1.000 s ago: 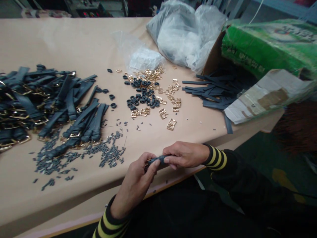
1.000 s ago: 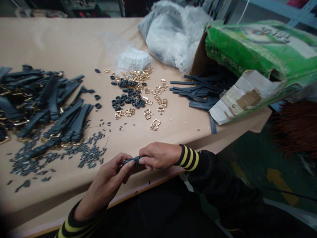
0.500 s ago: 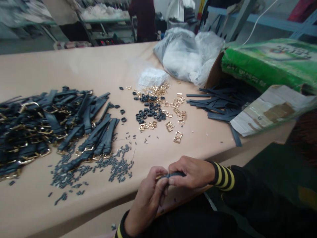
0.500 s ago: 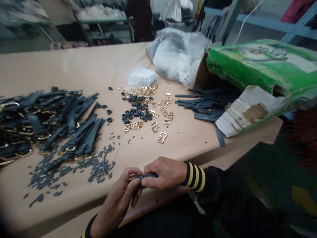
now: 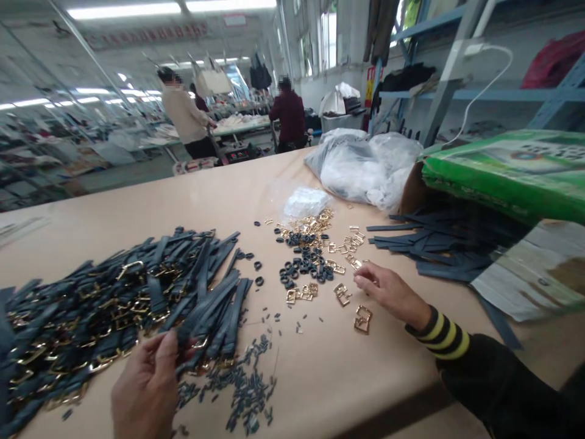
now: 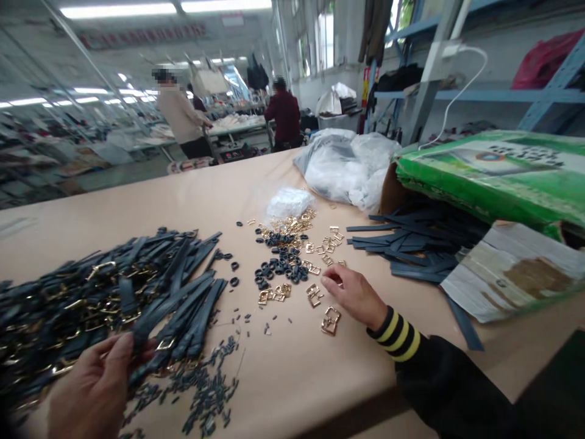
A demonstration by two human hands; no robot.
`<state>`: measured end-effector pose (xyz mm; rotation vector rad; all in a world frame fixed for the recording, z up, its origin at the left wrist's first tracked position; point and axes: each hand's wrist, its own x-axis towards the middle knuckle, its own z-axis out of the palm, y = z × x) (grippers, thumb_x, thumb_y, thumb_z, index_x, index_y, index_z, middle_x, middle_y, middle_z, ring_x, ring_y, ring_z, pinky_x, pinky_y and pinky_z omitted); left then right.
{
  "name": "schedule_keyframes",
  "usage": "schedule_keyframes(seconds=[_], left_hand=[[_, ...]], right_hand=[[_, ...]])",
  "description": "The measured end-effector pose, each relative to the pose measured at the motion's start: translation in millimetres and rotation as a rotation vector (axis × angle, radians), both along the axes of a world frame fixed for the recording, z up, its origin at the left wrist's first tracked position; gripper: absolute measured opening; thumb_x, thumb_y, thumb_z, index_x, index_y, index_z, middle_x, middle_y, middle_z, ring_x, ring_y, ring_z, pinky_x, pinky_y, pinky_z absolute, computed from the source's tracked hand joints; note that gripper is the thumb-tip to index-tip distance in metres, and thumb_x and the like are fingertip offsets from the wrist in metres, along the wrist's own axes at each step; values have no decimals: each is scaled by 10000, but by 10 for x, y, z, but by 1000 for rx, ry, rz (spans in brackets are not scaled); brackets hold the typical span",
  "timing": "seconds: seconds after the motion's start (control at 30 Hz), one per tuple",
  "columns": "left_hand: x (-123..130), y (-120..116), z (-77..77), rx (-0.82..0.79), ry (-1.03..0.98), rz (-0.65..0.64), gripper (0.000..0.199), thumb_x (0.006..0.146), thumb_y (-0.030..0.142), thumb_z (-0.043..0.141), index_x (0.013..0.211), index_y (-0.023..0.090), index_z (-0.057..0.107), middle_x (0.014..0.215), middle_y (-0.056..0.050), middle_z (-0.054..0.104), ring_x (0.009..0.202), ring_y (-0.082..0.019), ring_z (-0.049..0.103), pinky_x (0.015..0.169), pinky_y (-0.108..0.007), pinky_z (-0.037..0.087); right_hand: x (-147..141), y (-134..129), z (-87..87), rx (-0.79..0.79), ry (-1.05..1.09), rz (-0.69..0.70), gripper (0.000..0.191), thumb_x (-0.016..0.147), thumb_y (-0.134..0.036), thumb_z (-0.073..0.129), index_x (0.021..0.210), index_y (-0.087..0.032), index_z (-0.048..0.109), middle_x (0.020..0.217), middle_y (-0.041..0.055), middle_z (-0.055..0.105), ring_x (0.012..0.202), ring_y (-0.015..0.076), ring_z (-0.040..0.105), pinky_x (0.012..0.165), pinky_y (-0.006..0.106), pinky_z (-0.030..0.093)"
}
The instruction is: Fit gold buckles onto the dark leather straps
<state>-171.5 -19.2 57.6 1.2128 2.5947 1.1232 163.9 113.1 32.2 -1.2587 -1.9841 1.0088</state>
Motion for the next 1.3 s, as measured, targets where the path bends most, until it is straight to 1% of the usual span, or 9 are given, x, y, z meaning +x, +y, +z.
schedule_keyframes(seconds=[0.13,0.27,0.37,0.43,0.6,0.83,1.0,1.13,1.3], left_hand=[[-397,62,-291,-270,260,54,305,775,453,360,788,190,513,685,-82,611,677,-286,610,622,-423,494],[-425,242,-317,-141,615,-131,334,791,423,321,789,159,526,867,-172,585,920,-336,547,847,-490,420],[-268,708,-165,-61,640,-296,357,832,362,274,913,130,533,996,-177,576,996,-285,524,918,-423,393],[-127,1158,-127,-190,609,-455,363,838,331,290,1003,105,521,1072,-183,565,1058,-270,503,933,-399,379],[176,2012,-365,-401,579,-467,384,827,377,363,888,68,582,919,-218,614,979,-330,549,830,-459,406],[218,2173,-464,-386,571,-448,488,872,402,286,1217,94,442,1288,-171,462,1225,-227,384,966,-350,334],[-177,2582,-407,-472,527,-256,542,835,387,305,976,-72,555,1011,-348,552,1020,-414,518,799,-524,397],[-141,2663,-463,-420,542,-405,488,826,434,322,859,39,607,900,-244,616,954,-345,561,820,-459,412],[-117,2887,-390,-246,558,-543,489,853,440,268,1124,103,495,1199,-173,515,1153,-254,438,974,-388,321]], right_hand=[[156,265,-226,28,-26,-66,241,837,-356,438,858,-148,556,712,28,594,640,143,554,600,260,422],[217,351,-308,109,-61,-158,254,839,-377,431,830,-161,565,708,22,595,642,146,549,597,259,416],[204,374,-339,155,-94,-212,252,849,-375,421,822,-170,565,697,13,591,619,140,534,590,257,407],[190,375,-366,156,-107,-204,243,858,-364,414,820,-173,560,679,7,586,602,137,534,587,253,408],[243,357,-413,181,-126,-182,232,867,-354,413,830,-181,563,737,16,613,665,141,570,637,247,426],[288,306,-397,205,-143,-109,197,878,-330,409,834,-203,554,711,-10,617,631,115,582,614,215,433],[276,286,-356,195,-130,-92,202,884,-310,394,830,-202,556,704,-11,617,617,109,588,592,206,440],[256,271,-336,190,-108,-89,202,886,-302,386,818,-212,554,679,-7,609,602,120,581,579,217,444],[254,309,-365,210,-108,-159,161,868,-299,424,846,-220,563,755,24,622,666,153,586,629,251,450]])
